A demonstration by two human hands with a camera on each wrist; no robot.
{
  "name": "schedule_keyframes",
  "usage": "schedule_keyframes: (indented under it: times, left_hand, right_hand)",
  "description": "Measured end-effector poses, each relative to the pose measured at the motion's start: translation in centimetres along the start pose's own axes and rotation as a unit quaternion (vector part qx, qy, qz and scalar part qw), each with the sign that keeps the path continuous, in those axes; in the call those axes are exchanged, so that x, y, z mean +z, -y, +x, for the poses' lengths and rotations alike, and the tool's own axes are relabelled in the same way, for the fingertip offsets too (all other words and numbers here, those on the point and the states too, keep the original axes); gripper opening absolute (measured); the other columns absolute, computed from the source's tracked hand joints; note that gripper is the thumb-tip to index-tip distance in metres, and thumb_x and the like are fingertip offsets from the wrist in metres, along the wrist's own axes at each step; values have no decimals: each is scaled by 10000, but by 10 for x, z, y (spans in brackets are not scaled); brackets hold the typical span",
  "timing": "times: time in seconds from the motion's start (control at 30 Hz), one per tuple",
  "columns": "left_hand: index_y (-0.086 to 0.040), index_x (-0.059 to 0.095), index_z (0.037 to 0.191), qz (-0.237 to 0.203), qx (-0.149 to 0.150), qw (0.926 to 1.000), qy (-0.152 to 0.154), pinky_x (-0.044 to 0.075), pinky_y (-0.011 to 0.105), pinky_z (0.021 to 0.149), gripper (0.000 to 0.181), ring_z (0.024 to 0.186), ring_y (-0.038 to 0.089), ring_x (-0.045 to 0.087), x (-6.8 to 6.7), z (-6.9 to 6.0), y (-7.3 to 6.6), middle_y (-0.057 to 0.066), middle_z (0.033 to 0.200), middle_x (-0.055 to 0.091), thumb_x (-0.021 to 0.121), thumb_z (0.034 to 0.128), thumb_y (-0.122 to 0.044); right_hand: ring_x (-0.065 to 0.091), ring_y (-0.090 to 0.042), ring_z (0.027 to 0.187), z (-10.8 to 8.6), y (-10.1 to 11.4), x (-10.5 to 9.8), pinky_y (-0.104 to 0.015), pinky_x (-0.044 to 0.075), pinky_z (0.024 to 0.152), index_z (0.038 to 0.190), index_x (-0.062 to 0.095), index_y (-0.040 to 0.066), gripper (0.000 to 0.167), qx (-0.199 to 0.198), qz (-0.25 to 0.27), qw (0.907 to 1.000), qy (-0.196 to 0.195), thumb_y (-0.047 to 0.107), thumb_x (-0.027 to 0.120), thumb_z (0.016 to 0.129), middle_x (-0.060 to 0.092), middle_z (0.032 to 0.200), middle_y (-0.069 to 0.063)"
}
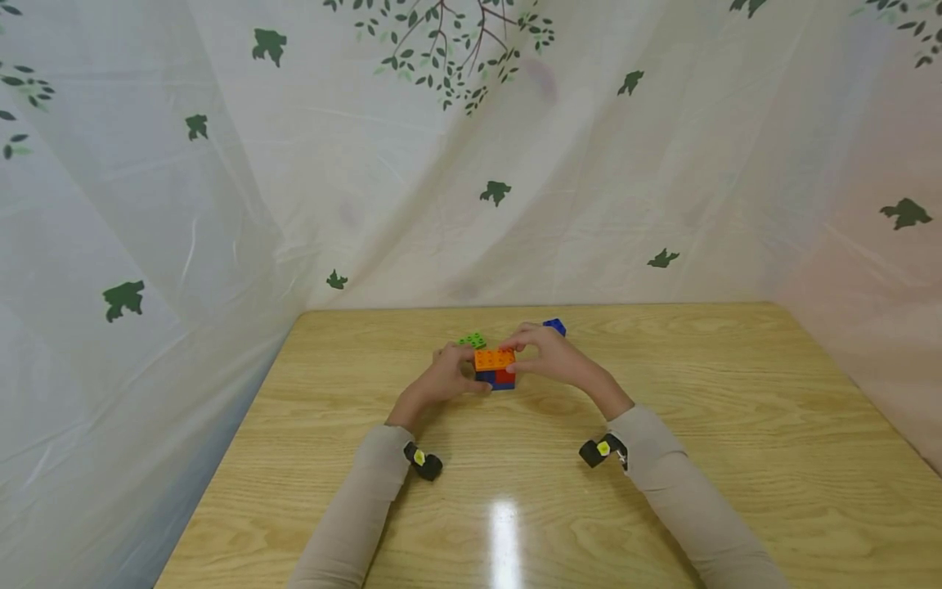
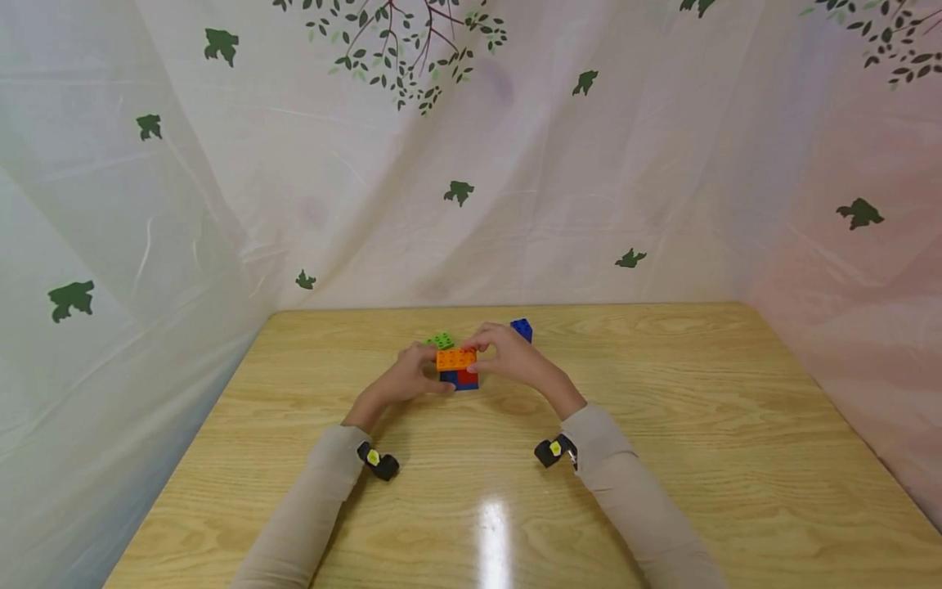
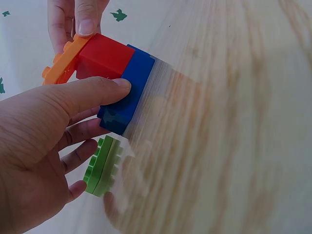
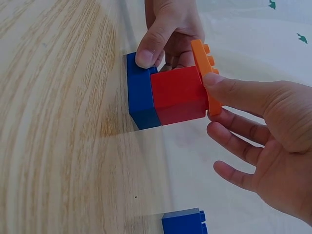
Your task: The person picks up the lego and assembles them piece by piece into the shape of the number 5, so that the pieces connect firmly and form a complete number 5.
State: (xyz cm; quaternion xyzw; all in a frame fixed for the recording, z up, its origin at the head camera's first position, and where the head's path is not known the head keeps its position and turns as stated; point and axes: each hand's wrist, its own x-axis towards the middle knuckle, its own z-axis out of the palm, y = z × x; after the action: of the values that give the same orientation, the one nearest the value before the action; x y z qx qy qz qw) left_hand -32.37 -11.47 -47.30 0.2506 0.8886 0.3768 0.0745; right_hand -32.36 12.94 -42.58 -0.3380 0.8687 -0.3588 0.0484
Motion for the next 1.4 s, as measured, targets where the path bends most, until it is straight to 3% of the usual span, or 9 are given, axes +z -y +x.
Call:
schedule_keyframes:
  times: [0.9, 1.4]
  left_hand:
    - [-90, 730, 1113, -12, 7, 10000, -18, 219, 526, 1036, 315, 1103, 264, 453, 0, 1, 1, 63, 1139, 680, 842, 852, -226]
    - [-85, 740, 1101, 8, 114, 9999, -52, 231, 515, 1021, 311, 1080, 247, 472, 1, 2, 3, 59, 1132, 711, 850, 842, -218]
  right_hand:
    - [607, -226, 980, 0, -1, 0, -347, 512, 834, 1269, 713, 47, 364, -51, -160, 9998, 53, 177, 748, 930, 678, 1146, -103]
    - [633, -306, 1033, 1, -1, 1, -447, 546, 877, 1262, 716, 43, 362, -60, -234, 9997, 30, 173, 755, 926, 676, 1161, -118]
